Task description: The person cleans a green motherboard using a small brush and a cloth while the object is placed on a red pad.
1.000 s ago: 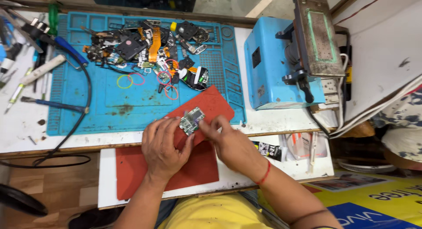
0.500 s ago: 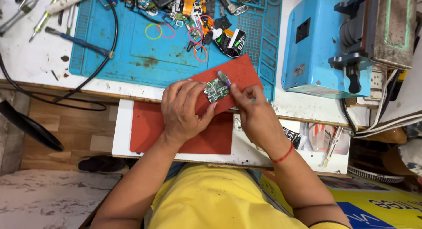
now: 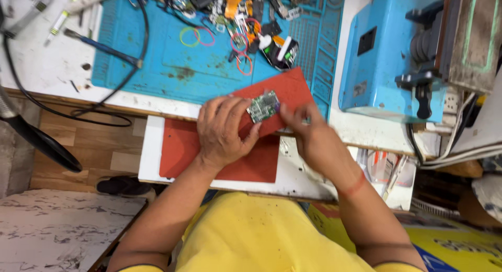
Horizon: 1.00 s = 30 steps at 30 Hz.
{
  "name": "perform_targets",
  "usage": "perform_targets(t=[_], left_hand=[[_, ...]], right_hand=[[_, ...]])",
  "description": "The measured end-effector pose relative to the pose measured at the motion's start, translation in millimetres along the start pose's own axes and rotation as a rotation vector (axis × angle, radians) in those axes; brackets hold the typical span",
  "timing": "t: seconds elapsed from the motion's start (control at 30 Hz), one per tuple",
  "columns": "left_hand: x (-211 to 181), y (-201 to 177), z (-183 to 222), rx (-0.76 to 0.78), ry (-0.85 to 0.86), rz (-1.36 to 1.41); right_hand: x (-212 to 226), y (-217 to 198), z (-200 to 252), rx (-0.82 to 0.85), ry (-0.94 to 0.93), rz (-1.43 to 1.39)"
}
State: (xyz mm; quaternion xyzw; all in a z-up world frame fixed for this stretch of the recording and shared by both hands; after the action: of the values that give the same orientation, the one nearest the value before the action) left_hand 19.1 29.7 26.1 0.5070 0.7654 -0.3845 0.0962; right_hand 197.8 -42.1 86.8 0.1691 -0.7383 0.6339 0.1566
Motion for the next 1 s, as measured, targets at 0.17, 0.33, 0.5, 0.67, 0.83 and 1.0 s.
perform_targets(t=[0.17,0.33,0.5,0.67,0.83,1.0], left_hand=[[1,-3,-2,-0.015,0.009,-0.008],[4,0,-2,0.000,0.009,0.008],[-3,-8,-10,-0.021,0.002,0.002],[1,-7,-4,0.005,-0.003,0.019],[5,0,-3,-0.014,0.008,0.020],[-1,-2,-3,-0.016,0.007,0.023]], right_hand=[[20,-3,-7,0.016,0.008,0.019],[2,25,-3,0.023,0.033,0.022],[1,14,4,-0.165,-0.003,0.055],[5,24,5,0.052,0.000,0.011],[2,20,-5,-0.019,-0.003,0.053],[2,7,-5,-0.110,0.016,0.094]])
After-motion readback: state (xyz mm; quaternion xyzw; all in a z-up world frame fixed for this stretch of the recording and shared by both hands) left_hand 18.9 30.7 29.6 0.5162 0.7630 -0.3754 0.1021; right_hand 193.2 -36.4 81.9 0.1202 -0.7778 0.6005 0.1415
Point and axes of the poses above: each hand's wrist, its own z-axis away from the middle knuckle, its own y-axis out of the palm, x = y × z, the point moved 5 cm from there along -z, towards the middle knuckle, and after that the axes turned 9 degrees about -x, right-handed, at the moved point
